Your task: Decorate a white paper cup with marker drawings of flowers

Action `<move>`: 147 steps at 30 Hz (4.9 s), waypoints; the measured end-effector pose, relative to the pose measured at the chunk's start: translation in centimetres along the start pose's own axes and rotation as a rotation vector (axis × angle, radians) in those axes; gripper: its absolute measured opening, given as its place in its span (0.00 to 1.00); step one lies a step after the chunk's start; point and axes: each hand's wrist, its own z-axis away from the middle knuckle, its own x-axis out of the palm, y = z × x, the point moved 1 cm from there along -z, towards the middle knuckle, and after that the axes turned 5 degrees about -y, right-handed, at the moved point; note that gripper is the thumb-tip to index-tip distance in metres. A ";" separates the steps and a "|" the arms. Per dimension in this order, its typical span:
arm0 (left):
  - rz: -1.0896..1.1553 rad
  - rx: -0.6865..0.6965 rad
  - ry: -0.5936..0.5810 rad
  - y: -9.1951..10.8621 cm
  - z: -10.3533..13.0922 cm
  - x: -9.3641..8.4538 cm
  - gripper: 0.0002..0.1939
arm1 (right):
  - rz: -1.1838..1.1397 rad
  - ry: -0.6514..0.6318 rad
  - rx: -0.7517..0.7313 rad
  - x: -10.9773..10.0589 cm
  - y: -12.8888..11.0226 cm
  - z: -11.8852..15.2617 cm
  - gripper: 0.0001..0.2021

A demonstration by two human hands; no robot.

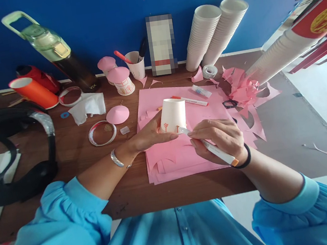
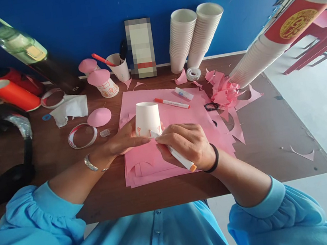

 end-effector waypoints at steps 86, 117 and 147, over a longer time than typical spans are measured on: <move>-0.030 -0.016 0.000 0.0 0.0 0.0 0.38 | 0.020 -0.015 -0.008 -0.3 0.0 -0.2 0.08; -0.023 -0.026 0.003 -0.3 0.0 -0.3 0.37 | 0.033 -0.016 0.008 -0.3 -0.2 -0.2 0.08; -0.052 0.049 -0.007 0.0 -0.1 0.0 0.30 | 0.057 -0.009 0.018 -0.4 -0.5 -0.3 0.12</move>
